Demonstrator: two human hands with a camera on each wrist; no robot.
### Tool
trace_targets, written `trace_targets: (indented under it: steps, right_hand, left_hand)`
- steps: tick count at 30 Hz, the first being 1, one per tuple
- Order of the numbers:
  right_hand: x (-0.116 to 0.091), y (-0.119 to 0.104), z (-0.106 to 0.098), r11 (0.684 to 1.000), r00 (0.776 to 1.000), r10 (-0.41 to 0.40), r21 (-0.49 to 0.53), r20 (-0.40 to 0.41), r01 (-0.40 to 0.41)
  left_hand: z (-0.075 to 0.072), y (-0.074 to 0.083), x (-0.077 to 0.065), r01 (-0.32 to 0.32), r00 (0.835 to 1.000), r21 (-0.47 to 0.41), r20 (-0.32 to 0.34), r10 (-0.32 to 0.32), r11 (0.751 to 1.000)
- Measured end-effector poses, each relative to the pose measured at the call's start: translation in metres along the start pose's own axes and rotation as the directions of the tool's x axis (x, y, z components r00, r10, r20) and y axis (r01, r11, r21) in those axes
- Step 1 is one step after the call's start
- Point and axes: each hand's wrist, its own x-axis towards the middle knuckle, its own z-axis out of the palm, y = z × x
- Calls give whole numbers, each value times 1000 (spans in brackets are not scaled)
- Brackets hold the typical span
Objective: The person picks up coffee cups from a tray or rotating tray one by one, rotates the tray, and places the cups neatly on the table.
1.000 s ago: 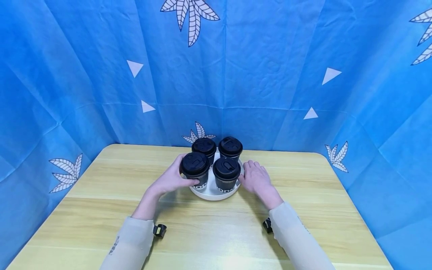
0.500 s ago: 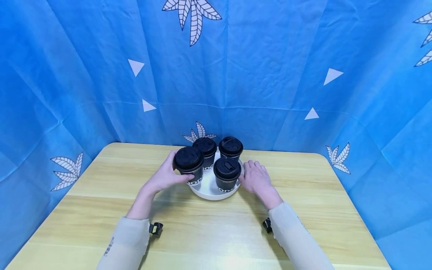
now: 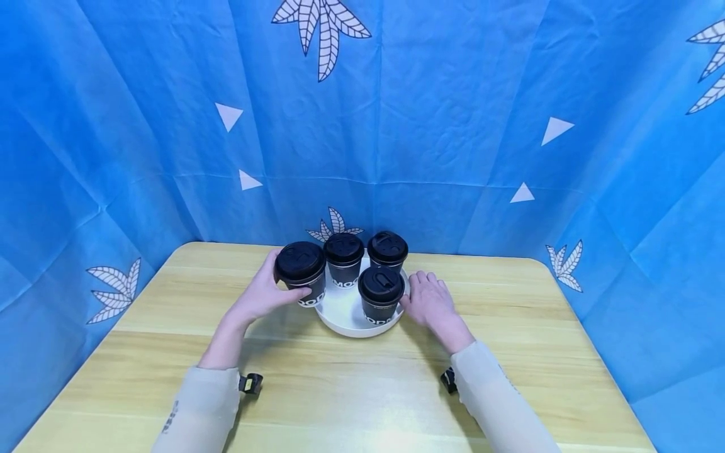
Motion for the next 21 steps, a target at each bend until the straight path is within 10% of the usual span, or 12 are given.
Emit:
trace_targets:
  steps: [21]
  right_hand:
    - [-4, -3, -4, 1000, 1000, -2, 21, -7, 2]
  left_hand:
    - [-43, -20, 1, 86, 989, 66, -125, -78, 994]
